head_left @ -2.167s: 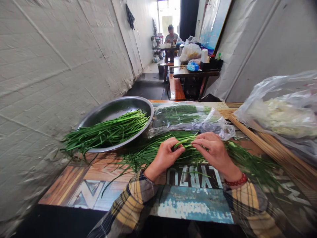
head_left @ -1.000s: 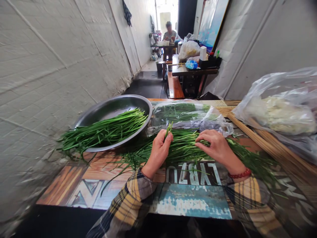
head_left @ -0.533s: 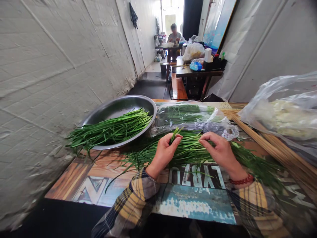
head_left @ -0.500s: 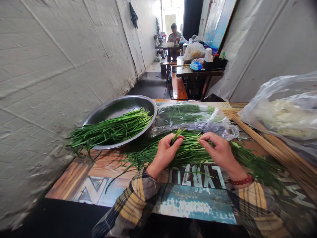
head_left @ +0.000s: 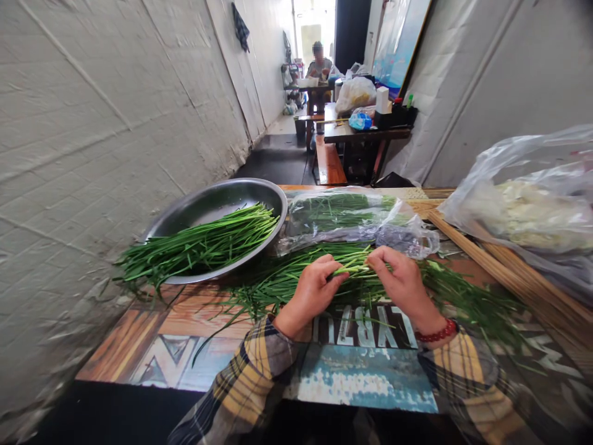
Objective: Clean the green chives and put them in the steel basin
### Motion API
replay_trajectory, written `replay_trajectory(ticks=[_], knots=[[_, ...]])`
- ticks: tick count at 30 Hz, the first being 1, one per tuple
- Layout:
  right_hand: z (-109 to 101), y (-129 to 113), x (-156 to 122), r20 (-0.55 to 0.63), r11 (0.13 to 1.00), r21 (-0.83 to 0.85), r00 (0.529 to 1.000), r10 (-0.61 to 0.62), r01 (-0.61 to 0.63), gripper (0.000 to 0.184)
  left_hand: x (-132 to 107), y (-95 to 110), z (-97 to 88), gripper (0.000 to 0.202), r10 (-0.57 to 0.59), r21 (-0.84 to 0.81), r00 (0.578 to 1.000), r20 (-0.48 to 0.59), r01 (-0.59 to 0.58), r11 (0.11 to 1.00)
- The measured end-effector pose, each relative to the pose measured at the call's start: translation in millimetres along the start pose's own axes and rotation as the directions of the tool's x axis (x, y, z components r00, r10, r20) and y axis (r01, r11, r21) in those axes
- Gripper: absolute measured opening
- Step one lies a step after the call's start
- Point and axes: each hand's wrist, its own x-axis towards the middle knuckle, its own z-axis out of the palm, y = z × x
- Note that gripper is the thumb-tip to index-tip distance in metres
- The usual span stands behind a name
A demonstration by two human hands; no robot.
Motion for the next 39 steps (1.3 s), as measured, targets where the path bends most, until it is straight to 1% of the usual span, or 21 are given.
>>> replay_trajectory(ticks=[2,3,4,5,8,11,14,16,17,19,20,23,25,27,30,32,33,35,37,39], knots=[[-8,5,2,-0.07,0.995,0.038,0.993,0.097,-0.095,0.03,1,-1,-2.9,0.032,-0.024,0.001,0.999,-0.047,0.024,1.0],[-13,8,3,-0.085,0.992,0.044,0.989,0.124,-0.12,0.032,1,-1,-4.8,0.031,-0.043,-0.01,0.996,-0.079,0.043,0.999],[-17,10,4,-0.072,0.992,0.036,0.989,0.127,-0.125,0.034,2,-1,-6.9,0.029,-0.062,-0.026,0.992,-0.112,0.06,0.998],[-21,11,5,-0.036,0.994,0.015,0.993,0.11,-0.11,0.035,2,-1,-8.9,0.027,-0.078,-0.047,0.986,-0.146,0.072,0.996],[-28,13,10,0.116,0.996,-0.082,0.993,-0.014,0.024,0.028,2,0,-12.4,0.023,-0.094,-0.108,0.971,-0.22,0.071,0.992],[-30,15,11,0.245,0.967,-0.194,0.963,-0.114,0.163,0.02,2,-1,-11.9,0.022,-0.115,-0.188,0.963,-0.244,0.069,0.98],[-30,19,9,0.363,0.928,-0.291,0.924,-0.12,0.234,0.016,0,-2,-9.6,0.023,-0.207,-0.337,0.959,-0.195,0.133,0.932],[-29,20,8,0.403,0.898,-0.352,0.908,-0.109,0.264,0.012,-1,-2,-8.5,0.024,-0.281,-0.402,0.944,-0.172,0.193,0.895],[-29,20,7,0.413,0.885,-0.376,0.905,-0.105,0.275,0.01,-1,-2,-8.3,0.024,-0.309,-0.409,0.935,-0.176,0.216,0.887],[-29,19,7,0.411,0.879,-0.389,0.906,-0.103,0.277,0.009,-1,-2,-8.5,0.023,-0.335,-0.388,0.92,-0.202,0.239,0.89],[-29,18,7,0.4,0.89,-0.369,0.91,-0.106,0.266,0.01,-1,-2,-8.8,0.023,-0.335,-0.372,0.919,-0.207,0.242,0.896],[-29,15,9,0.329,0.951,-0.25,0.94,-0.092,0.181,0.018,0,-1,-9.7,0.025,-0.325,-0.339,0.925,-0.197,0.247,0.908],[-29,15,9,0.308,0.969,-0.2,0.948,-0.075,0.142,0.019,0,0,-9.9,0.029,-0.328,-0.329,0.925,-0.189,0.255,0.909],[-27,18,8,0.345,0.962,-0.215,0.935,-0.086,0.168,0.018,0,0,-9.7,0.031,-0.335,-0.326,0.923,-0.19,0.262,0.908],[-25,21,6,0.404,0.92,-0.303,0.908,-0.113,0.249,0.012,0,0,-9.4,0.032,-0.336,-0.326,0.922,-0.194,0.263,0.908],[-23,22,5,0.392,0.906,-0.338,0.913,-0.112,0.256,0.01,0,0,-9.5,0.033,-0.334,-0.326,0.922,-0.196,0.26,0.909],[-23,22,5,0.379,0.913,-0.326,0.919,-0.112,0.246,0.01,0,0,-9.6,0.033,-0.331,-0.326,0.923,-0.198,0.257,0.91],[-24,20,6,0.349,0.95,-0.236,0.931,-0.112,0.203,0.015,0,0,-9.8,0.033,-0.325,-0.328,0.924,-0.201,0.249,0.911],[-25,16,8,0.309,0.985,-0.105,0.946,-0.097,0.136,0.019,0,0,-9.9,0.033,-0.317,-0.33,0.926,-0.202,0.241,0.913],[-25,12,9,0.275,0.998,-0.002,0.96,-0.059,0.062,0.021,0,0,-10.0,0.033,-0.314,-0.331,0.928,-0.202,0.237,0.913]])
